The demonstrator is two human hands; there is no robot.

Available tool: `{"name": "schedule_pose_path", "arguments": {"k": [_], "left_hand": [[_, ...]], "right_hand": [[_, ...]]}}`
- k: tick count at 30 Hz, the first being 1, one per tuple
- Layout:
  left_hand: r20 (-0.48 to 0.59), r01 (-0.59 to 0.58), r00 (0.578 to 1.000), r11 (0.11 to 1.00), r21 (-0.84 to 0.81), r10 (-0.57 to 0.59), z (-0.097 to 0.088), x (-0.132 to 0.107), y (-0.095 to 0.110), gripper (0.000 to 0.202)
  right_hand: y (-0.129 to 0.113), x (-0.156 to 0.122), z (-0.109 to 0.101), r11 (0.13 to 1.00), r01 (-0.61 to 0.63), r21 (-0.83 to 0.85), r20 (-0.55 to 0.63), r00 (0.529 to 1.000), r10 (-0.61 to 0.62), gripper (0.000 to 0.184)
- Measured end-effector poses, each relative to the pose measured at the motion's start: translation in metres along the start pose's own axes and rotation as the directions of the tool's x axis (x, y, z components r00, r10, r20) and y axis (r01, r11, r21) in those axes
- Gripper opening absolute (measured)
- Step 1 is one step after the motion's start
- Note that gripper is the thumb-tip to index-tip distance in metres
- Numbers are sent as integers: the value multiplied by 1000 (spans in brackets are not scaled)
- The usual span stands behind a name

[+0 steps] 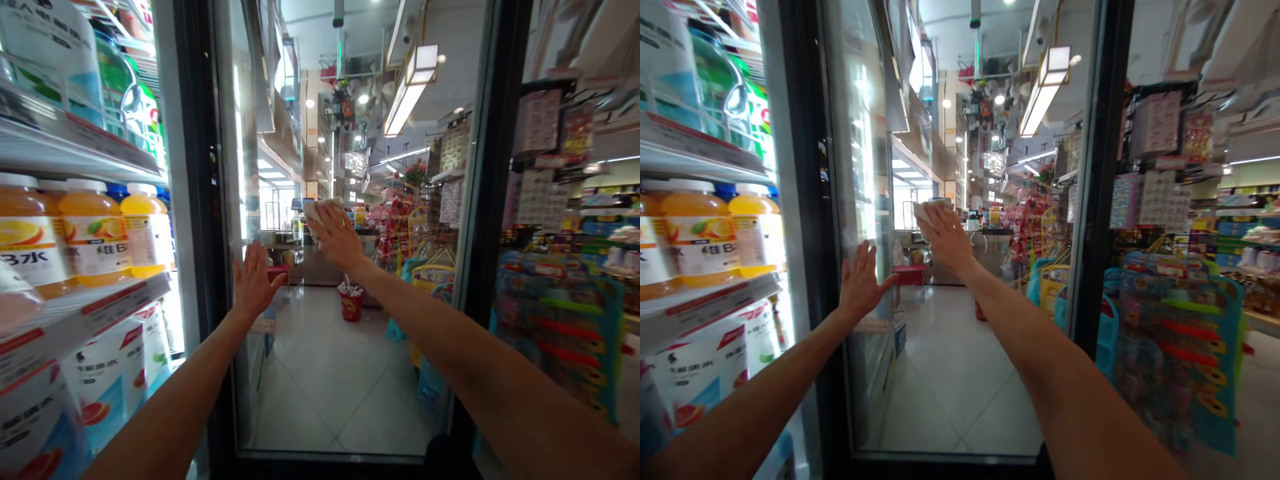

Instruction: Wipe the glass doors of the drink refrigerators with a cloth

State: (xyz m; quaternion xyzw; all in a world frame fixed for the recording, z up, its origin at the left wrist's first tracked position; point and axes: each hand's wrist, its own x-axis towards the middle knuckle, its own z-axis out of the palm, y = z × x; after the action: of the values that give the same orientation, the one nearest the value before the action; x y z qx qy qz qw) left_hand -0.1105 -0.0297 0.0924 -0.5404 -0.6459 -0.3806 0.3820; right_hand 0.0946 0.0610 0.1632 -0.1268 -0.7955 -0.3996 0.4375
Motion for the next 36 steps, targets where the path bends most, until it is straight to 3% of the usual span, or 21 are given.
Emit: {"name": "schedule_pose_path", "arguments": {"k": [1, 3, 5, 6, 7, 9, 11, 14, 16, 19, 21, 23, 26, 28, 29, 31, 33, 34, 36], "left_hand": [[5, 0, 1000, 1000, 10, 0, -1, 0, -2, 77], [17, -9, 1000, 1000, 29, 9, -3, -2, -5, 74], [24, -17, 1000, 999, 45, 16, -4, -3, -9, 73], [25, -18, 1000, 998, 52, 16, -5, -4, -11, 73], [25, -19, 1000, 998, 59, 17, -5, -5, -14, 74], [21, -21, 1000, 997, 74, 19, -6, -7, -21, 75], [13, -26, 1000, 995, 92, 25, -6, -9, -30, 76], [12, -79, 997, 990, 115, 79, -7, -15, -44, 75], [20, -141, 990, 982, 124, 140, -8, -18, -52, 73], [-8, -182, 983, 975, 129, 185, -11, -21, -60, 73], [-47, -164, 984, 978, 130, 172, -12, -23, -67, 76], [-58, -153, 985, 979, 135, 162, -13, -27, -74, 79], [33, -265, 964, 953, 146, 263, -10, -37, -83, 81], [94, -354, 935, 925, 142, 343, -6, -43, -81, 82], [100, -371, 928, 918, 142, 359, -4, -44, -78, 83], [69, -348, 938, 927, 143, 341, -1, -43, -65, 84], [30, -305, 952, 943, 135, 304, -1, -37, -48, 85], [15, -293, 956, 948, 125, 294, 0, -33, -39, 86], [1, -296, 955, 950, 99, 297, 0, -27, -22, 88]], "right_hand": [[-4, 2, 3, 1000, 11, 7, -8, 1000, -11, 54], [-14, 1, 10, 975, 214, 63, 37, 976, -217, 48], [-23, 0, 18, 897, 419, 142, 99, 895, -434, 45], [-26, 1, 21, 879, 447, 164, 114, 877, -468, 45], [-28, 4, 23, 895, 416, 162, 113, 893, -435, 46], [-31, 12, 25, 966, 237, 107, 60, 968, -244, 47], [-35, 19, 27, 988, 139, 74, 6, 990, -140, 45], [-45, 26, 30, 925, 357, 130, 54, 929, -366, 38], [-54, 37, 32, 897, 413, 157, 89, 899, -429, 37], [-69, 62, 36, 971, 211, 113, 78, 972, -220, 39], [-83, 67, 41, 984, 140, 109, 81, 985, -149, 39], [-99, 53, 48, 968, 215, 130, 115, 966, -230, 38], [-111, 12, 54, 891, 422, 169, 166, 879, -448, 36], [-102, -8, 50, 844, 502, 188, 186, 826, -532, 38], [-92, -12, 45, 849, 496, 181, 187, 830, -525, 40], [-68, -13, 33, 921, 370, 123, 163, 908, -387, 44], [-44, -16, 20, 986, 160, 46, 116, 980, -164, 48], [-35, -22, 14, 995, 92, 24, 101, 990, -94, 49], [-20, -42, 4, 991, 126, 36, 127, 983, -130, 50]]}}
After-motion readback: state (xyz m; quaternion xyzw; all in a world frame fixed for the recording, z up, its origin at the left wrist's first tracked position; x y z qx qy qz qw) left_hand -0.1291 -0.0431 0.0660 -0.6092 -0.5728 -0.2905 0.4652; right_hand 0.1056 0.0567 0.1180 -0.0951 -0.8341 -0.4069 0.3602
